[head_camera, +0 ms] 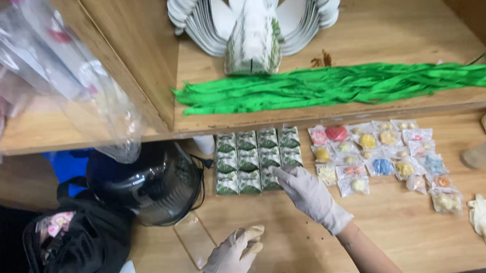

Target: The person places small flower-shaped soaps into clear plastic bags and seals them, then folds green paper boxes and places the wrapped soaps inside. They repeat this wrapping and boxing cycle for several soaps, setting finished boxes on the table.

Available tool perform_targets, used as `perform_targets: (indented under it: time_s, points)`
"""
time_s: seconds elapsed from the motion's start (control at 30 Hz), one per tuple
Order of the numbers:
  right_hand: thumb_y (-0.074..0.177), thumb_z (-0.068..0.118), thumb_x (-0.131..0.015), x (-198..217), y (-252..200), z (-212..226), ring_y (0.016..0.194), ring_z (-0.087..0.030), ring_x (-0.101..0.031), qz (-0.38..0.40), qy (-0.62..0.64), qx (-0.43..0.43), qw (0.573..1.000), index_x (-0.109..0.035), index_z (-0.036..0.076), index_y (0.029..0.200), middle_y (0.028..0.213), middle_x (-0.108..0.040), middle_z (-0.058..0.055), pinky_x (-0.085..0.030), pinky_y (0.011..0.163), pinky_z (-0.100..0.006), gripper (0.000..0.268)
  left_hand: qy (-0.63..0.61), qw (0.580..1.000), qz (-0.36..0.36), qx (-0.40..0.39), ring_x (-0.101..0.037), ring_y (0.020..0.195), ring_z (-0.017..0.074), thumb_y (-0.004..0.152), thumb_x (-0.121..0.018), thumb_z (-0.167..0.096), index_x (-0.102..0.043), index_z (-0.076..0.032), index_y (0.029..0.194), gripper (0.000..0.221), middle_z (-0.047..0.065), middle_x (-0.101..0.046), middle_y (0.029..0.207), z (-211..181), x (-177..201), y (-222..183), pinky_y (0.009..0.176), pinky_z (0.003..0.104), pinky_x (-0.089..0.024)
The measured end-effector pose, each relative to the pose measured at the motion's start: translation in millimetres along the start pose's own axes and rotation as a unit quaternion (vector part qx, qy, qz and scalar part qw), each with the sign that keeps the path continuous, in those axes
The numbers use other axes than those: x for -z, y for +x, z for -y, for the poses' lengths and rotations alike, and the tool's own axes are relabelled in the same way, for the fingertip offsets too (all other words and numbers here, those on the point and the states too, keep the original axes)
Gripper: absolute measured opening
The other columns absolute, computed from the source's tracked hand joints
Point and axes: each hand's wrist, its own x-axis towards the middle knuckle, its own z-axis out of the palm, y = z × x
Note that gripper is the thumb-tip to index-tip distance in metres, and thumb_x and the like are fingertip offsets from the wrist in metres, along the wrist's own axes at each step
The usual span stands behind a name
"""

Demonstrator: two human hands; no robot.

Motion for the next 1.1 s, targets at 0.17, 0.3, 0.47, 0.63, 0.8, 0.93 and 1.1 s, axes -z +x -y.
perform_targets:
  time_s: [0.17,0.3,0.47,0.63,0.8,0.93,1.1]
  points:
    - [0.087,0.006,-0.070,93.9,33.1,65.0,0.077,-0.025,-0.063,-0.081,-0.060,0.028,0.995,-0.066,0.014,0.129,0.096,-0.072,-0.006,-0.052,0.064,-0.038,0.043,0.090,0.966,-0.106,-0.219,-0.075,0.104,0.0228,0.090,-0.077,-0.024,-0.069,-0.018,0.123,0.035,0.003,-0.074,0.124,-102.4,78.3,5.2,0.088,0.036,-0.059]
    - [0.095,-0.003,-0.066,139.5,68.5,115.2,0.086,-0.015,-0.066,-0.301,0.008,0.062,0.952,-0.066,0.005,0.127,0.105,-0.072,-0.008,-0.053,0.073,-0.029,0.033,0.102,0.883,-0.193,-0.416,-0.076,0.102,0.0276,0.089,-0.077,-0.015,-0.069,-0.009,0.123,0.036,0.010,-0.074,0.114,-201.9,146.1,-1.3,0.087,0.038,-0.061]
    - [0.101,-0.004,-0.063,166.9,146.0,138.9,0.101,-0.013,-0.068,-0.415,0.082,0.045,0.905,-0.066,0.000,0.125,0.115,-0.071,-0.011,-0.054,0.088,-0.027,0.025,0.144,0.756,-0.360,-0.527,-0.070,0.117,0.0302,0.095,-0.072,-0.007,-0.062,-0.007,0.122,0.028,0.013,-0.069,0.126,-263.0,176.3,36.4,0.099,0.038,-0.057]
    - [0.102,0.010,-0.056,173.1,223.0,136.8,0.116,-0.017,-0.067,-0.348,0.191,-0.084,0.914,-0.068,0.006,0.127,0.127,-0.070,-0.009,-0.051,0.100,-0.031,0.028,0.066,0.800,-0.425,-0.418,-0.057,0.130,0.0336,0.093,-0.072,-0.011,-0.058,-0.009,0.135,0.045,0.019,-0.053,0.141,-277.1,182.2,110.9,0.109,0.042,-0.050]
    - [0.107,0.022,-0.050,120.8,247.8,55.0,0.114,-0.023,-0.066,-0.230,0.082,-0.033,0.969,-0.063,0.003,0.132,0.129,-0.067,-0.015,-0.049,0.096,-0.031,0.034,0.234,0.705,-0.479,-0.467,-0.026,0.153,0.0469,0.080,-0.079,-0.021,-0.031,-0.017,0.152,0.087,0.025,-0.019,0.163,-257.5,179.8,157.5,0.116,0.077,-0.004]
    - [0.103,0.030,-0.054,114.9,241.6,68.5,0.098,-0.014,-0.069,-0.223,0.254,-0.171,0.926,-0.069,0.004,0.123,0.107,-0.076,-0.007,-0.051,0.091,-0.026,0.037,0.229,0.731,-0.473,-0.434,-0.016,0.156,0.0499,0.082,-0.079,-0.023,-0.022,-0.016,0.161,0.098,0.028,-0.009,0.167,-250.3,179.0,168.3,0.114,0.083,-0.003]
    - [0.097,0.024,-0.066,125.1,244.8,84.9,0.083,-0.003,-0.063,-0.210,0.469,-0.203,0.834,-0.074,-0.002,0.111,0.096,-0.076,0.000,-0.052,0.076,-0.021,0.031,0.226,0.801,-0.418,-0.363,-0.010,0.152,0.0513,0.066,-0.084,-0.025,-0.017,-0.018,0.160,0.115,0.028,-0.007,0.163,-259.9,180.1,153.0,0.110,0.081,-0.002]
